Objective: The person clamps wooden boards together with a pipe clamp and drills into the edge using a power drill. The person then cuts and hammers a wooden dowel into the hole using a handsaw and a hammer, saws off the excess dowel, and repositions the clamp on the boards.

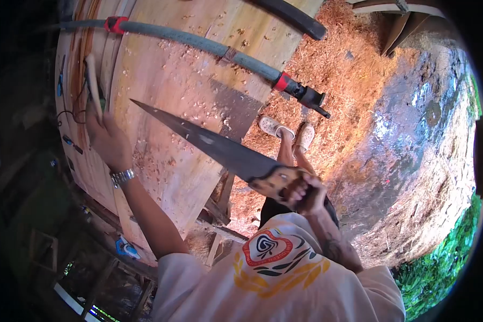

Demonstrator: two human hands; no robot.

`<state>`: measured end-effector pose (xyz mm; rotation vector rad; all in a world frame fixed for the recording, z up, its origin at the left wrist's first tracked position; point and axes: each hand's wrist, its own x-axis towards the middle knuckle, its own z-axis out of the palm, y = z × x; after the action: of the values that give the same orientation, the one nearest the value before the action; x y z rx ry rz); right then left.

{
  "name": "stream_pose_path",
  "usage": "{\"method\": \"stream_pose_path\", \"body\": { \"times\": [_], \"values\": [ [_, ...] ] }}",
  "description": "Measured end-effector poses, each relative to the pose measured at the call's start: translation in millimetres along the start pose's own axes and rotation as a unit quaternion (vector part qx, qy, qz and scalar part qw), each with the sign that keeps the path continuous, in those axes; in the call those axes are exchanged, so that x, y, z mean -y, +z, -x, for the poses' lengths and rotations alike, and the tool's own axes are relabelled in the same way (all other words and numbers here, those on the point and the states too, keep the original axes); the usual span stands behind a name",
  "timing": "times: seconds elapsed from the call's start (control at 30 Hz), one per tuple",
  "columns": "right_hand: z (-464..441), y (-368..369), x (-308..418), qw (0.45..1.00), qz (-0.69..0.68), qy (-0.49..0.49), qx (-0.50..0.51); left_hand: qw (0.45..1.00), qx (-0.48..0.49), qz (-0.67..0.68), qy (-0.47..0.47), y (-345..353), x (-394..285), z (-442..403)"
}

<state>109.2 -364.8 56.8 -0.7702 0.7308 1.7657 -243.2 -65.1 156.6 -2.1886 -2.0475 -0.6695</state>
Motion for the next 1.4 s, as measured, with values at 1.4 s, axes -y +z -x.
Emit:
{"method": "stream_pose_path", "body": {
  "times": [1.4],
  "values": [
    [-166.9, 96.8, 189.4, 0.825, 0.564, -0.009, -0.022, 0.917, 0.262, 0.292, 0.074, 193.5, -318.3, 84.0]
  ]
}}
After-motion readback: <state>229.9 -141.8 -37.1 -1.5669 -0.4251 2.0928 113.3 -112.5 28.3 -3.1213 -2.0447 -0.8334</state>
